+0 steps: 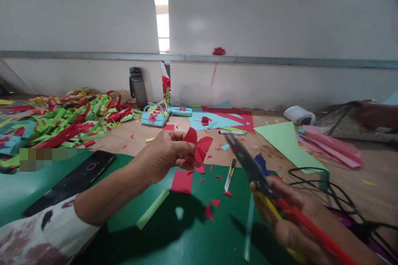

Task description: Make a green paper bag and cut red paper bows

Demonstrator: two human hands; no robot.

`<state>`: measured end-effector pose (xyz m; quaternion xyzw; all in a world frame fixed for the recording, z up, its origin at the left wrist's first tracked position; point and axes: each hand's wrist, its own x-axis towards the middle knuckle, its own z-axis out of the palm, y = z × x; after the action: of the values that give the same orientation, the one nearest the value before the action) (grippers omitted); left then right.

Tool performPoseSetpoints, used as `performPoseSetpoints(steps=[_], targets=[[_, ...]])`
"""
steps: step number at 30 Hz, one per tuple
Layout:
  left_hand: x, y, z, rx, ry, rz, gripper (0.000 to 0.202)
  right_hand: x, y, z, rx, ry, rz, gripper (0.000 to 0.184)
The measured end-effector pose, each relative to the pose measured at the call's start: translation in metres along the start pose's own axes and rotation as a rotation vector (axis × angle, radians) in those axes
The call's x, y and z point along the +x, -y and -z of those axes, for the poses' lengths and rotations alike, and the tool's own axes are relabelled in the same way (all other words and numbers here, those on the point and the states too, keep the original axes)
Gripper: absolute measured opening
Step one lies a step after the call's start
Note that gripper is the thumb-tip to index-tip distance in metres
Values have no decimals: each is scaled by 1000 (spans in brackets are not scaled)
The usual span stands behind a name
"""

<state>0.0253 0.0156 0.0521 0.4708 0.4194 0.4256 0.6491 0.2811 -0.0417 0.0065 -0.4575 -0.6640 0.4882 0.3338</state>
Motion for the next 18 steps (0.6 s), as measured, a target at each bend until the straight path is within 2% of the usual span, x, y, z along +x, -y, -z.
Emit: performPoseSetpoints(steps=[2,4,7,12,18], targets=[[-2,6,-5,-33,37,34,7,1,10,-5,85,-135,-22,28],[-6,13,-12,-73,53,76,10,4,20,-11,129,-117,-28,21],[-11,23,-22,-108,85,108,14,14,24,-18,234,-169,-9,22],[-15,36,-34,-92,139,156,9,16,15,-30,429,-129,-62,21],[-16,48,-40,-31,205,182,8,11,23,-37,452,-149,-17,25]])
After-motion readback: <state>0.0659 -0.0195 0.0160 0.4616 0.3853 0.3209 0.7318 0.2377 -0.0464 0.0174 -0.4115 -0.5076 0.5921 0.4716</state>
